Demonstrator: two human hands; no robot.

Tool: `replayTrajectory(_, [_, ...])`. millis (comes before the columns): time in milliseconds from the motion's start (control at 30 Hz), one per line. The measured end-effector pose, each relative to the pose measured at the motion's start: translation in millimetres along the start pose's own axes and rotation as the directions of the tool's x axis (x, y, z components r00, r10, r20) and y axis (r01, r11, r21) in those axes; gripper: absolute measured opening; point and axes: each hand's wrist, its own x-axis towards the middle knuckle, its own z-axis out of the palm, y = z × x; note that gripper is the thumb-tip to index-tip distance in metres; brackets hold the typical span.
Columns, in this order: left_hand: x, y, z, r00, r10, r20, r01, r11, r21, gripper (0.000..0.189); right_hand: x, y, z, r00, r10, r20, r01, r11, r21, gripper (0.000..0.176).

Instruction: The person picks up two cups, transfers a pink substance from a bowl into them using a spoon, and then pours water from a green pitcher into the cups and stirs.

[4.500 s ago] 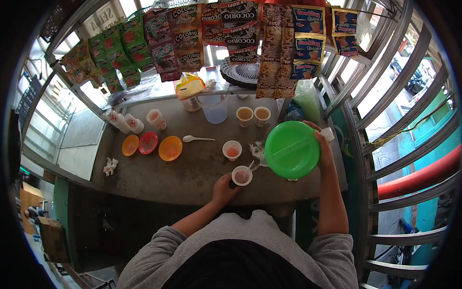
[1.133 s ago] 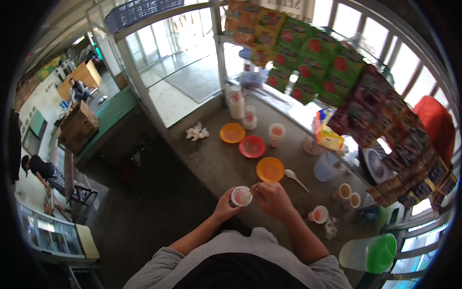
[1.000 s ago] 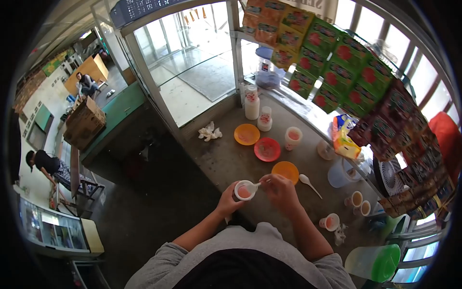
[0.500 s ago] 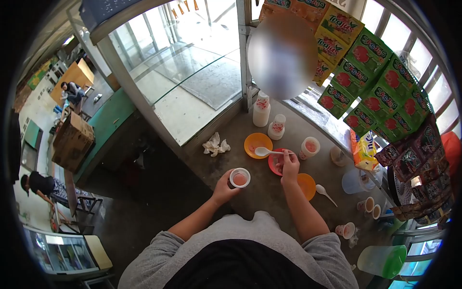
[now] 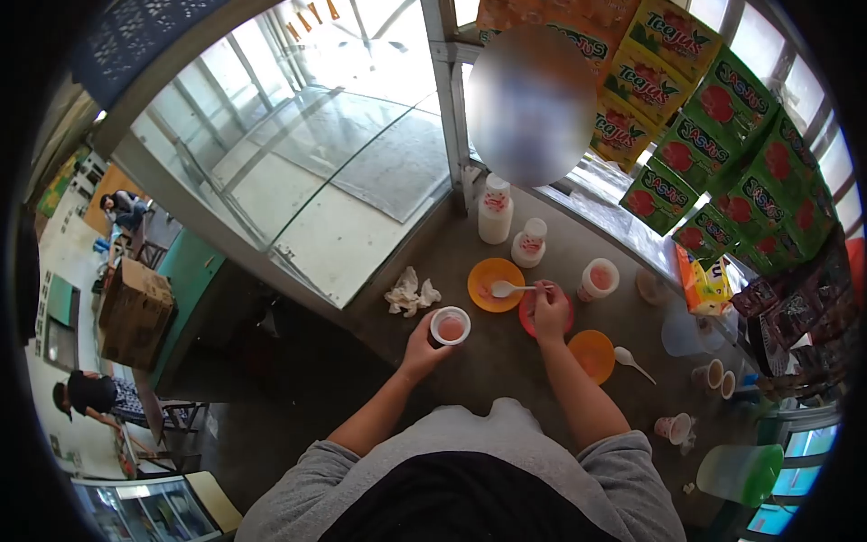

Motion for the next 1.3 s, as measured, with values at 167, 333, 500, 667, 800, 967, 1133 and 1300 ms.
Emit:
replayTrajectory(167, [8.9,-4.7,2.2,0.999,-0.04,-0.008,0.04,0.998,-0.056,0.074,9.0,14.1,4.1,0.996,-0.058,0.073,0.053,0.996,0.066,0.016])
replayTrajectory(333, [9.8,6.9,1.1,0.999,-0.037,-0.014,0.036,0.999,-0.019,0.073,2.7,2.9,6.3,0.989,0.112,0.094,-0.122,0.987,0.104,0.015])
replayTrajectory(500, [12.3,7.9,2.1,0.999,-0.002,-0.049,0.004,0.999,0.048,0.076,0.6,-7.5,4.5,0.968,0.241,0.077,-0.251,0.948,0.196,0.015])
replayTrajectory(667, [14.9,6.5,2.5,0.998,-0.007,-0.057,0.001,0.995,-0.095,0.078,-3.7,-26.7,-2.1,0.973,0.23,0.002,-0.222,0.937,0.27,0.016])
replayTrajectory(800, [15.8,20.2,5.1,0.994,0.074,-0.082,-0.065,0.992,0.111,0.072,-32.9,-62.4,-15.8,0.983,0.14,0.12,-0.171,0.933,0.316,0.014])
replayTrajectory(967, [6.8,58.3,16.8,0.999,0.045,-0.027,-0.044,0.999,0.019,0.075,-93.3,-103.5,-20.4,0.956,-0.211,0.204,0.163,0.959,0.231,0.012])
replayTrajectory(1133, [-7.4,79.4,33.4,0.998,0.064,0.024,-0.063,0.998,-0.022,0.079,-126.5,-132.6,-43.3,0.561,-0.747,0.356,0.807,0.59,-0.034,0.01])
replayTrajectory(1300, [-23.6,95.8,60.7,0.98,0.158,0.119,-0.166,0.984,0.058,0.079,-139.8,-147.5,-80.2,0.347,-0.817,0.46,0.932,0.355,-0.072,0.017])
